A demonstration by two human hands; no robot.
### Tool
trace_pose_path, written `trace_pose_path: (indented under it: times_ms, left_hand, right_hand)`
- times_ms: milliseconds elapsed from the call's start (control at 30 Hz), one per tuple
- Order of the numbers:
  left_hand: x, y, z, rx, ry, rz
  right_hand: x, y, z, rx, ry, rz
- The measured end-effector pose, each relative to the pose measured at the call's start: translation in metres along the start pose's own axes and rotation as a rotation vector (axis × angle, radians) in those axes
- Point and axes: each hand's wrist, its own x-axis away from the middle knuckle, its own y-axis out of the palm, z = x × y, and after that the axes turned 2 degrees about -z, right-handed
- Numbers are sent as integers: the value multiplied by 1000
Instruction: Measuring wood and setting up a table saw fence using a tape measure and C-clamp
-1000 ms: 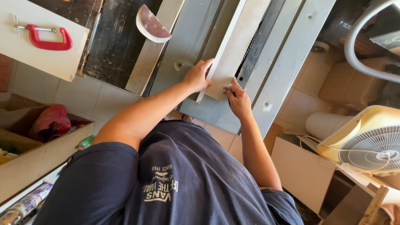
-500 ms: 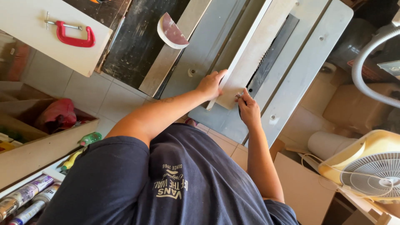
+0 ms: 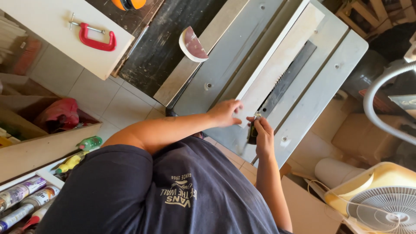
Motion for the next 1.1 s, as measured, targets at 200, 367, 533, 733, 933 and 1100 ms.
trace_pose_path:
  times_ms: [200,367,533,733,933,1100]
  left_hand:
    - [43,-20,12,265,-163,-117]
    - [68,-58,29,287,-273,-137]
    - [74,-79,-1,358,-413,-109]
    - [114,-141,-35,669,-412,143]
    - [180,-271,-70,1300,-149,552]
    - [228,-448,-117,114,-559,984]
  right_hand:
    - [-10,33,42,-468,155,-164]
    - [-23,64,51,-579,201,-258]
    - [19,128,-20,-530,131,-301]
    - [14,169,-35,-411,4,-562]
    - [-1,208,-50,-58,-89,-620]
    - [-9,228,-52,623,-65,-307]
